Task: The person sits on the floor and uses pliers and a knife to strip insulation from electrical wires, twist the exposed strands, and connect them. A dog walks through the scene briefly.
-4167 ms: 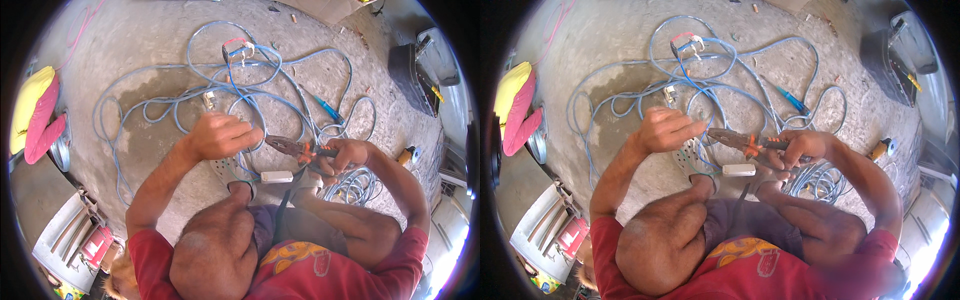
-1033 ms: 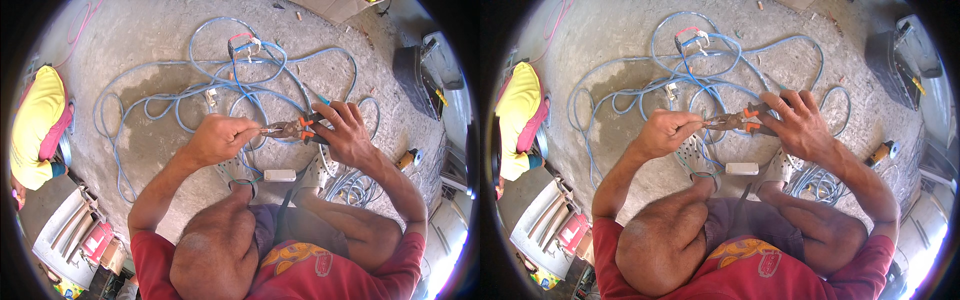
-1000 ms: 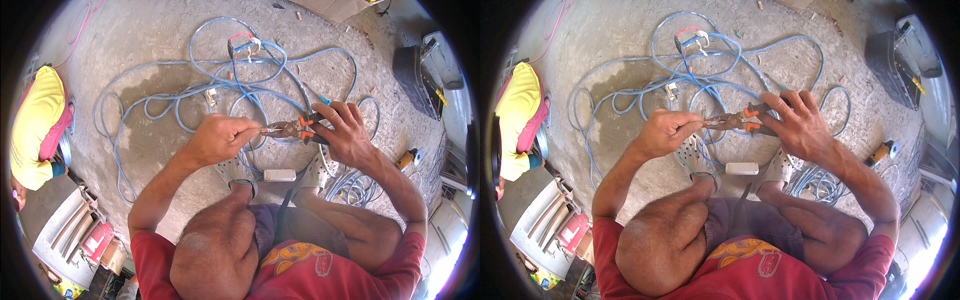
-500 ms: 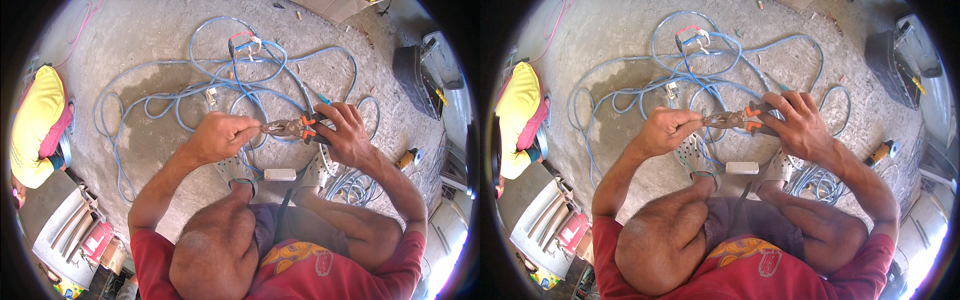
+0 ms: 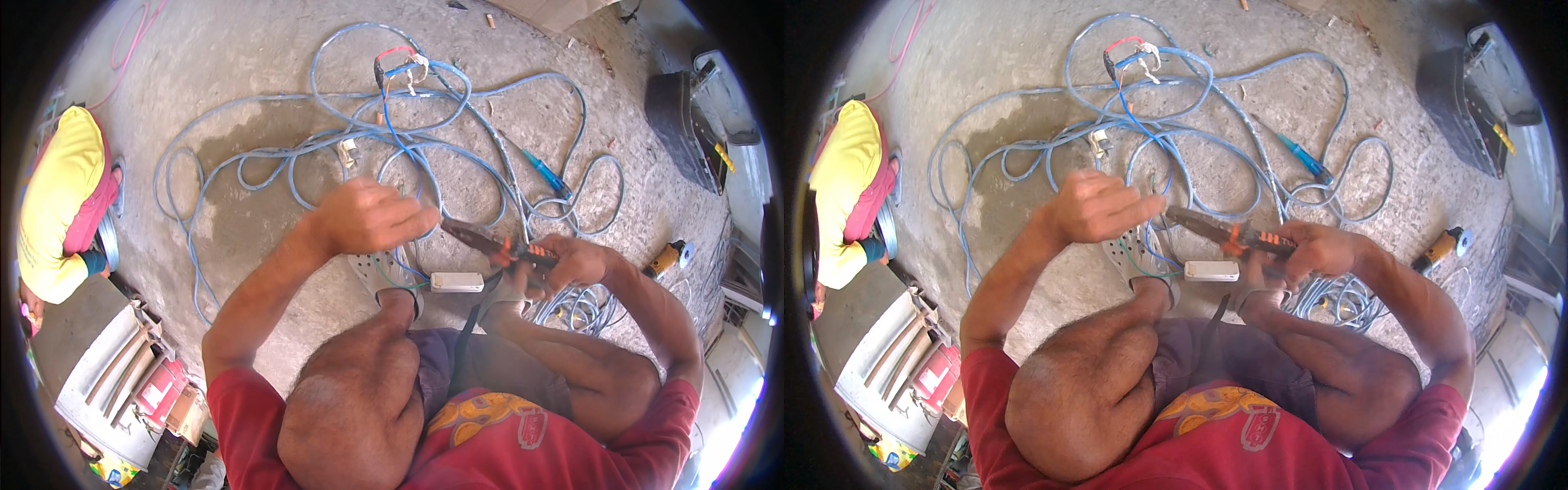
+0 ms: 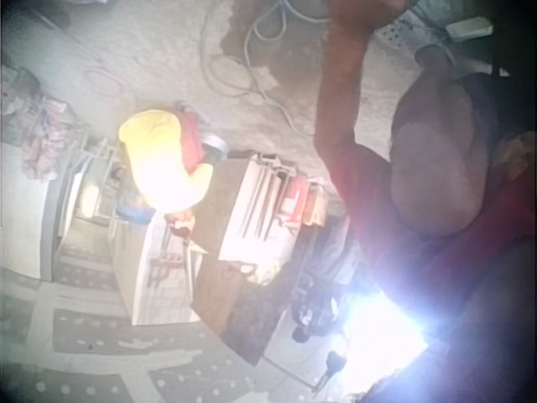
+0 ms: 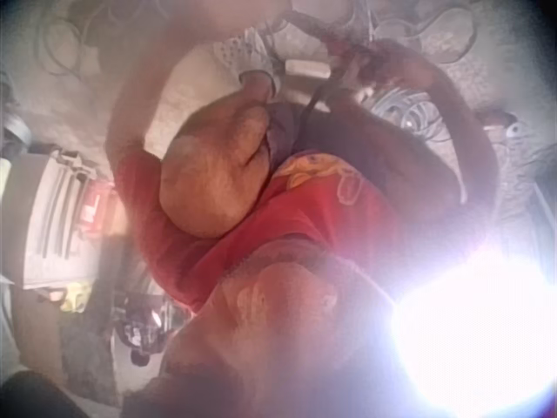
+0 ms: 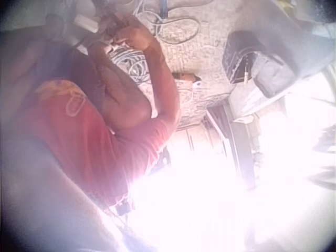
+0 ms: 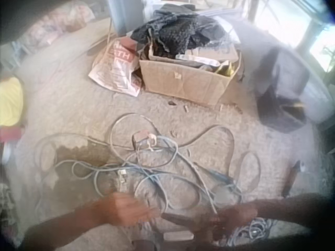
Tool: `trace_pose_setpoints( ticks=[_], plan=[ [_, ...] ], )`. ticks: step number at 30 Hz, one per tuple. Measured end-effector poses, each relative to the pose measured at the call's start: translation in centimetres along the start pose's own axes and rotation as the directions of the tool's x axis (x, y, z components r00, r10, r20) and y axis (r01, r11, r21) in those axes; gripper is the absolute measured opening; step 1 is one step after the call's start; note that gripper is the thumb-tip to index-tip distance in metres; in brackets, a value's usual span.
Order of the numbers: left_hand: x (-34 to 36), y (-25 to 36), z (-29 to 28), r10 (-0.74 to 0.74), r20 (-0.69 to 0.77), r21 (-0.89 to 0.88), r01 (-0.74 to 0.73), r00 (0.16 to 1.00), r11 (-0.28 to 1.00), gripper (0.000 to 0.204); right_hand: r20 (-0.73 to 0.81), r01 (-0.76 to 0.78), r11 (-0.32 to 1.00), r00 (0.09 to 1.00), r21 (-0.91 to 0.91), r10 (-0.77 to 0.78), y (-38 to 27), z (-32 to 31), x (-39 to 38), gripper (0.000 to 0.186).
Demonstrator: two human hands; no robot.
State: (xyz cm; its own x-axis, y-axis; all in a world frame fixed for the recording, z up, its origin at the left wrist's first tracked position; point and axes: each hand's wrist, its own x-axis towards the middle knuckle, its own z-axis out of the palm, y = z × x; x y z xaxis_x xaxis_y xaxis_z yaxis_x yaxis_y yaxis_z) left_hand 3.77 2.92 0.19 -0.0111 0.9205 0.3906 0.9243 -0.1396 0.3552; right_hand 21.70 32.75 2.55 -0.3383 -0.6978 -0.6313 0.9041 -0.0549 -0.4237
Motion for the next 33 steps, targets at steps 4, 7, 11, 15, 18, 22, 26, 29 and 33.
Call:
trace_pose_setpoints(
  ticks=[4,7,11,15,18,22,26,29,33],
  plan=[
    [-0.1,0.0,0.8,0.033,-0.057,-0.108,-0.039,0.998,0.993,0.031,0.177,-0.073,0.888,0.984,0.454,-0.01,2.8,0.2,-0.3,0.053],
    [-1.0,0.0,1.0,-0.084,-0.02,-0.194,0.079,0.996,0.978,0.03,-0.029,0.1,0.992,0.994,-0.075,-0.103,2.2,-0.3,-0.3,0.051],
    [-3.3,0.1,0.9,-0.502,-0.03,-0.453,0.436,0.864,0.778,0.022,-0.118,0.104,0.298,0.759,-0.949,-0.64,1.5,-1.1,-0.1,0.054],
    [-2.2,1.4,-0.3,-0.618,0.086,-0.533,0.56,0.782,0.634,0.018,-0.076,-0.104,0.017,0.603,-0.994,-0.794,-0.3,0.2,1.0,0.046],
    [-1.2,1.8,-0.8,-0.626,0.157,-0.528,0.601,0.764,0.6,0.017,-0.009,-0.2,-0.127,0.57,-0.972,-0.822,-1.5,0.6,1.8,0.043],
    [-0.9,1.7,-1.2,-0.651,0.22,-0.562,0.64,0.726,0.524,0.015,0.007,-0.267,-0.182,0.548,-0.946,-0.837,-1.9,0.7,2.1,0.042],
    [-1.0,1.7,-1.2,-0.648,0.208,-0.54,0.638,0.733,0.549,0.015,-0.015,-0.3,-0.17,0.528,-0.939,-0.849,-1.8,0.9,2.2,0.04],
    [-1.3,1.8,-0.5,-0.64,0.146,-0.543,0.602,0.754,0.585,0.015,0.002,-0.317,-0.199,0.527,-0.927,-0.85,-1.9,1.0,2.1,0.041],
    [-0.9,2.0,-0.8,-0.65,0.19,-0.511,0.639,0.736,0.575,0.016,0.037,-0.332,-0.262,0.557,-0.906,-0.83,-2.5,1.0,1.9,0.046]
  ],
)
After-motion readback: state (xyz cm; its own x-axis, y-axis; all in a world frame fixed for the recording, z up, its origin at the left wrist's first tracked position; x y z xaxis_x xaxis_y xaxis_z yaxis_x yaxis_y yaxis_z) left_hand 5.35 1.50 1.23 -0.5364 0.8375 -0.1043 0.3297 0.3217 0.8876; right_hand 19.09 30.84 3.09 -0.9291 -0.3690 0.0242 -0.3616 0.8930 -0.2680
